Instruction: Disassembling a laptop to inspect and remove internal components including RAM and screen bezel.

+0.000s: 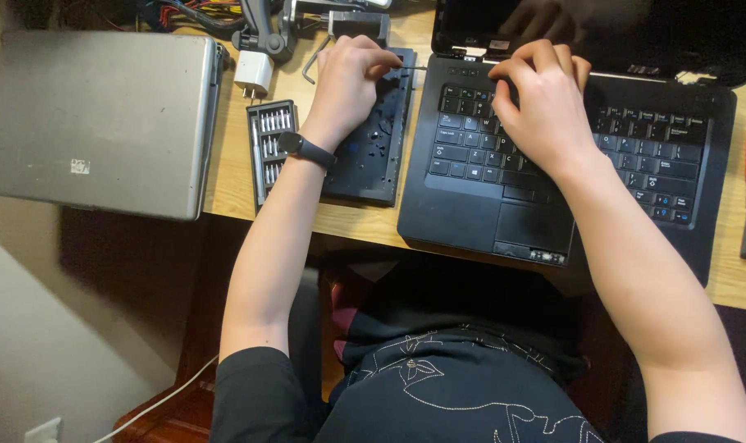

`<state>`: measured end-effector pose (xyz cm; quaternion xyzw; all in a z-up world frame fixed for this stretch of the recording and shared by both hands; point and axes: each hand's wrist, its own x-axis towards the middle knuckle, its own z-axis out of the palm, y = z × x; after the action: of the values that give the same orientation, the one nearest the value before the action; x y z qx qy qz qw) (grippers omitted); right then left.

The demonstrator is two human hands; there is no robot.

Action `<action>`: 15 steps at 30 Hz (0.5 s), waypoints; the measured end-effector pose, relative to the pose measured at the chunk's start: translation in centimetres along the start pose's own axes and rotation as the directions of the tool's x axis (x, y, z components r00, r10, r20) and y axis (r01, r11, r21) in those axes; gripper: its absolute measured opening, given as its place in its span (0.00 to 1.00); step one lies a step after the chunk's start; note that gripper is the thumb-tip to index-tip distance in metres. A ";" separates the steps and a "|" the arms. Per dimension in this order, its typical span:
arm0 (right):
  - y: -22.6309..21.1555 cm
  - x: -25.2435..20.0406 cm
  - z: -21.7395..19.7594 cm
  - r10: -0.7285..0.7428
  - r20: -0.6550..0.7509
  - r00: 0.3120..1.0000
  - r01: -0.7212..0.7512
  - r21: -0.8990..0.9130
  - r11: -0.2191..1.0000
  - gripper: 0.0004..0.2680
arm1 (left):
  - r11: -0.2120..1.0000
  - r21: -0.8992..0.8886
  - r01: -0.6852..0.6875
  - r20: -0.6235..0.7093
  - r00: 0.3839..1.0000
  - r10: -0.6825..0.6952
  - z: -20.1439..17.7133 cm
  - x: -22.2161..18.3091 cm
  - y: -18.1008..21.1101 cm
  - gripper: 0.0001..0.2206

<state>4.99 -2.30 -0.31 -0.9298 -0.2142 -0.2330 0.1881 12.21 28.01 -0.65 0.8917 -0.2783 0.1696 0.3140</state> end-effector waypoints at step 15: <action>-0.8 0.3 -0.2 -0.020 0.011 1.000 0.020 0.022 1.000 0.04 | 0.995 -0.070 0.070 -0.028 0.997 -0.073 0.2 -0.6 0.4 0.12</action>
<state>4.80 -1.63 0.23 -0.9268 -0.2272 -0.2271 0.1947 11.52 27.86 -0.89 0.8871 -0.2470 0.1624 0.3546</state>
